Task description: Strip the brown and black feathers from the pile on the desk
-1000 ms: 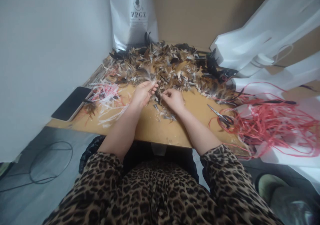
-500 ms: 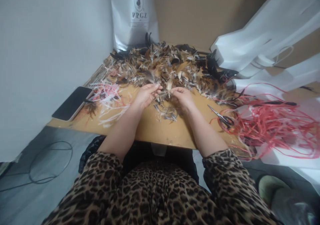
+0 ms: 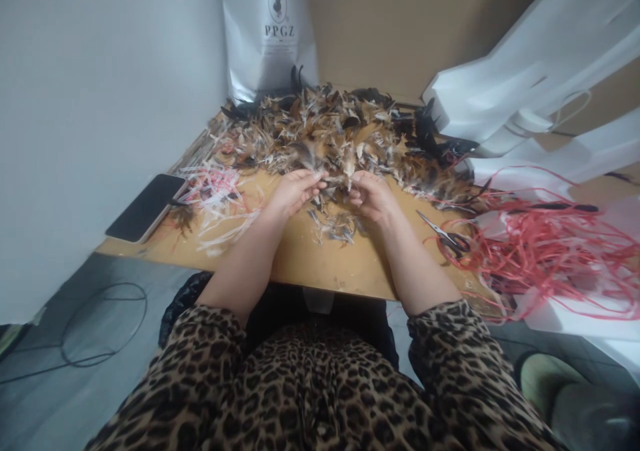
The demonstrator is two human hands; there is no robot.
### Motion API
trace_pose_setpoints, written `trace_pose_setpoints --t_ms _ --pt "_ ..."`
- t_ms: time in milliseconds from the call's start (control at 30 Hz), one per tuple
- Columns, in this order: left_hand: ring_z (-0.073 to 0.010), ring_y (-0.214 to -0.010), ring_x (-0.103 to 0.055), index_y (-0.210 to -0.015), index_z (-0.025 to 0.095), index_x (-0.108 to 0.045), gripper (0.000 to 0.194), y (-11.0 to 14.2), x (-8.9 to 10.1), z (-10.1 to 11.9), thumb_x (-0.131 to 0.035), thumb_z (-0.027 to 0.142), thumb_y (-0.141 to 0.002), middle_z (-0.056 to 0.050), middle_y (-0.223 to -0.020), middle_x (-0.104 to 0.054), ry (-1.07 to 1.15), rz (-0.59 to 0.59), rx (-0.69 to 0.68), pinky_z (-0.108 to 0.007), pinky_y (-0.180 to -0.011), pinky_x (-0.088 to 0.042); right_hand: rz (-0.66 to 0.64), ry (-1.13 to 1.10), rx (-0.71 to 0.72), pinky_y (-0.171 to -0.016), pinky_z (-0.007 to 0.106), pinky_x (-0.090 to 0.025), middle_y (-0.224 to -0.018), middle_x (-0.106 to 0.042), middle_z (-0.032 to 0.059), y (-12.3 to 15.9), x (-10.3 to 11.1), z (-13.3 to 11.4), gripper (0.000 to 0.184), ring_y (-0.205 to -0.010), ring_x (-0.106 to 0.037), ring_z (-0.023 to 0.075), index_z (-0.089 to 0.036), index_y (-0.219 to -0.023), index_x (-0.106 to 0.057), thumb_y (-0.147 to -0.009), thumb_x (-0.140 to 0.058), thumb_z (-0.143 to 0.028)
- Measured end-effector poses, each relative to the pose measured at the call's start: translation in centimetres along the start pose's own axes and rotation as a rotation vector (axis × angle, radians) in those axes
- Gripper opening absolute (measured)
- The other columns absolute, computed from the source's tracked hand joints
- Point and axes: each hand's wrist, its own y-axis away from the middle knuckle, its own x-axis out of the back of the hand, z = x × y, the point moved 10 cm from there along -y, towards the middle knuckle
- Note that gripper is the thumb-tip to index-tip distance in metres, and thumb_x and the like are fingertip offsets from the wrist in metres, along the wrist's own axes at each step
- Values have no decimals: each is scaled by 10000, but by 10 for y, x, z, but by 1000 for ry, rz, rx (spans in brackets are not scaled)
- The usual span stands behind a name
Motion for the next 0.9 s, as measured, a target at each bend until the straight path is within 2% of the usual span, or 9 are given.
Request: trace_pose_setpoints --t_ms 100,233,367,467,700,900 --pt "-77 -653 -659 -771 82 -679 96 1 -4 -3 -726 143 -714 -79 -825 -715 -90 -29 9 -148 -579 -486 -32 16 -9 -391 156 -226 -614 -578 -43 1 -2 0 294 -443 -379 29 -176 -682 -519 -563 -770 -274" --pt "-99 -640 -661 -715 77 -660 129 4 -7 -8 -758 152 -678 -64 -705 -689 -163 -18 36 -173 -593 -487 -45 30 -19 -391 162 -227 -663 -622 -32 1 -3 1 299 -451 -382 34 -183 -685 -506 -567 -759 -290" --pt "-74 -603 -634 -720 72 -674 79 6 -16 -13 -721 135 -716 -70 -698 -693 -185 -79 76 -166 -588 -476 -52 12 -37 -390 160 -228 -680 -651 -30 1 -3 3 304 -441 -386 34 -184 -700 -505 -565 -757 -287" --pt "-52 -580 -610 -725 72 -679 52 6 -17 -13 -692 119 -741 -61 -685 -687 -111 -111 91 -146 -568 -464 -53 0 -43 -397 159 -238 -658 -654 -32 1 -2 2 309 -426 -379 31 -183 -700 -500 -563 -758 -281" --pt "-39 -605 -619 -728 90 -673 22 0 2 5 -691 100 -735 -45 -751 -696 12 -7 -10 -116 -535 -450 -72 17 -33 -398 160 -219 -622 -639 -37 2 -2 -2 327 -418 -352 29 -186 -689 -479 -554 -760 -286" --pt "-76 -640 -648 -757 78 -686 83 4 -8 -4 -726 131 -708 -72 -750 -704 -90 -68 30 -151 -592 -488 -70 22 -50 -392 160 -216 -616 -640 -37 1 -2 0 339 -411 -363 31 -185 -689 -475 -547 -766 -284"
